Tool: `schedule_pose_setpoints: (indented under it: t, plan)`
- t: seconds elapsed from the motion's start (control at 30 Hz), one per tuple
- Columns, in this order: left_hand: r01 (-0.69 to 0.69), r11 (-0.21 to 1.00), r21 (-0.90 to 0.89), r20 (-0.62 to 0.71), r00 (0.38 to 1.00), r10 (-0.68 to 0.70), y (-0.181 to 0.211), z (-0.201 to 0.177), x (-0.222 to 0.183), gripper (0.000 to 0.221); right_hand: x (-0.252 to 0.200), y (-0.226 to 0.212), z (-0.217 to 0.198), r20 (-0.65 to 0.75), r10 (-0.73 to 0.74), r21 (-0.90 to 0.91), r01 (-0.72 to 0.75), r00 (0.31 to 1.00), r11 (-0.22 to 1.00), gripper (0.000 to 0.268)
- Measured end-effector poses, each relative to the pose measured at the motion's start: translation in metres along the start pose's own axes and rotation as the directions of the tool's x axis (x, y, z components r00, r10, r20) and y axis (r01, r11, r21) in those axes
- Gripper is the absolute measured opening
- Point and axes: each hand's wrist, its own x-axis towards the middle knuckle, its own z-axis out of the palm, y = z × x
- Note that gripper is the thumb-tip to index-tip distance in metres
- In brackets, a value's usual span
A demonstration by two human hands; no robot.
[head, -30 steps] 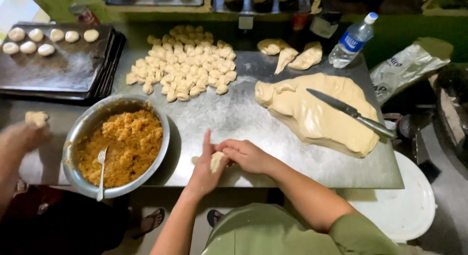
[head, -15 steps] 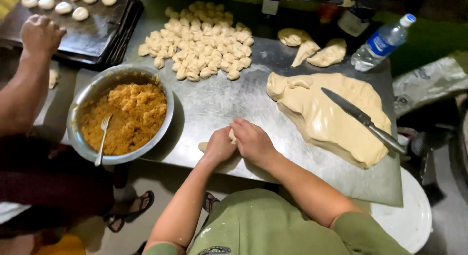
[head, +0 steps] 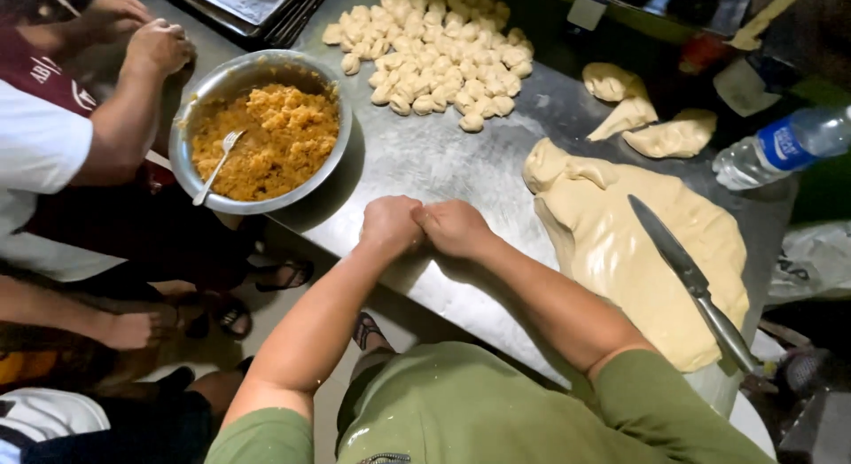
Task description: Filling and shaping dough portions into pastries on a bakery prep table
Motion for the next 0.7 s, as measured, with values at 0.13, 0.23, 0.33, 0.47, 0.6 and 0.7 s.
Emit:
schedule_pose_setpoints:
  t: [0.13, 0.23, 0.33, 0.47, 0.6, 0.7]
  plan:
    - [0.068, 0.972, 0.226, 0.042, 0.996, -0.079, -0.019, -0.028, 0.029, 0.04, -0.038, -0.076, -0.029, -0.222, -0.823, 0.194, 0.851, 0.523, 0.489, 0.03]
    - [0.122, 0.992, 0.013, 0.16, 0.979, -0.123, -0.019, -0.059, 0.02, 0.066, -0.014, -0.072, -0.036, -0.329, -0.704, -0.035, 0.737, 0.629, 0.675, 0.03]
    - [0.077, 0.977, -0.2, 0.252, 0.967, -0.025, -0.024, -0.076, 0.003, 0.084, 0.05, 0.003, -0.024, -0.319, -0.292, -0.237, 0.222, 0.902, 0.946, 0.035]
    - [-0.079, 0.883, -0.463, 0.291, 0.927, 0.236, -0.039, -0.083, 0.001, 0.109, 0.069, 0.051, 0.034, -0.275, -0.039, 0.428, 0.159, 0.961, 0.89, 0.029]
    - [-0.193, 0.737, -0.647, 0.166, 0.909, 0.383, -0.071, -0.051, 0.015, 0.106, 0.042, -0.024, 0.057, -0.387, 0.093, 0.404, 0.078, 0.917, 0.911, 0.034]
    - [-0.097, 0.784, -0.613, 0.212, 0.936, 0.281, -0.084, -0.003, 0.041, 0.044, 0.042, -0.036, 0.05, -0.575, 0.108, 0.357, 0.13, 0.811, 0.925, 0.024]
